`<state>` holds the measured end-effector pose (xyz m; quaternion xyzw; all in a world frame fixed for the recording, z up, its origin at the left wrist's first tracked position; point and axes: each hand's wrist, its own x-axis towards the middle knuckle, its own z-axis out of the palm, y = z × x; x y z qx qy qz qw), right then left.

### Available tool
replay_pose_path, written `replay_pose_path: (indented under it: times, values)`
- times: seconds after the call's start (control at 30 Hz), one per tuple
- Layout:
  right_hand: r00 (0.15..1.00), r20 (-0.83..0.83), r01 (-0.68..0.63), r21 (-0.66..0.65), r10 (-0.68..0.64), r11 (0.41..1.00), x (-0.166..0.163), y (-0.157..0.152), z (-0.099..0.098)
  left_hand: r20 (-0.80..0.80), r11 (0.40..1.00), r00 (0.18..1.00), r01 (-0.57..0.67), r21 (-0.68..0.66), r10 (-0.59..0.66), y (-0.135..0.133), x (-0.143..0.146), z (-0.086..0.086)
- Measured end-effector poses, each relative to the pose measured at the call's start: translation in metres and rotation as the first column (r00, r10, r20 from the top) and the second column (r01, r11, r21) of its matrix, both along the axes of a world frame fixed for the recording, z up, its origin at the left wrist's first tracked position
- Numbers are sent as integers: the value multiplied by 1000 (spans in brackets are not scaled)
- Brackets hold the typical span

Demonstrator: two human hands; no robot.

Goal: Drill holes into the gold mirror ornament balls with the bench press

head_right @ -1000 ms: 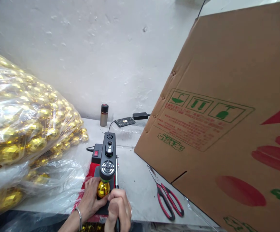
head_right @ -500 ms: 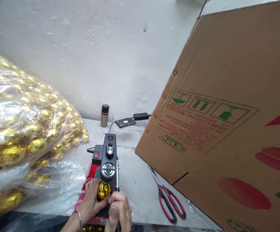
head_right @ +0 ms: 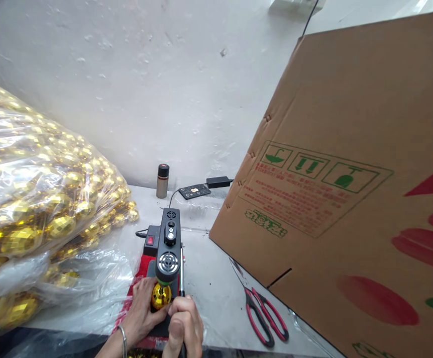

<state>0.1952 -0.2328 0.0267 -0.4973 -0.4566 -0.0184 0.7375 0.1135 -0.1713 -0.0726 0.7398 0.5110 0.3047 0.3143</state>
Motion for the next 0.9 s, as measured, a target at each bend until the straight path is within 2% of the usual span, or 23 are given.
replay_pose_path:
  times: [0.23, 0.67, 0.77, 0.9]
  values:
    - [1000, 17, -2, 19, 2, 1000, 2, 2, -3, -1, 999, 1000, 15, -42, -15, -1, 0, 3]
    - [999, 2, -39, 6, 39, 999, 6, 2, -14, -2, 999, 1000, 3, -32, -3, 0, 0, 5]
    - [995, 94, -20, 39, 16, 999, 12, 5, -21, -4, 1000, 1000, 2, -13, -2, 1, 0, 3]
    - [977, 212, -12, 76, -5, 997, 17, 8, -39, -12, 1000, 1000, -10, 10, 10, 1, 0, 0]
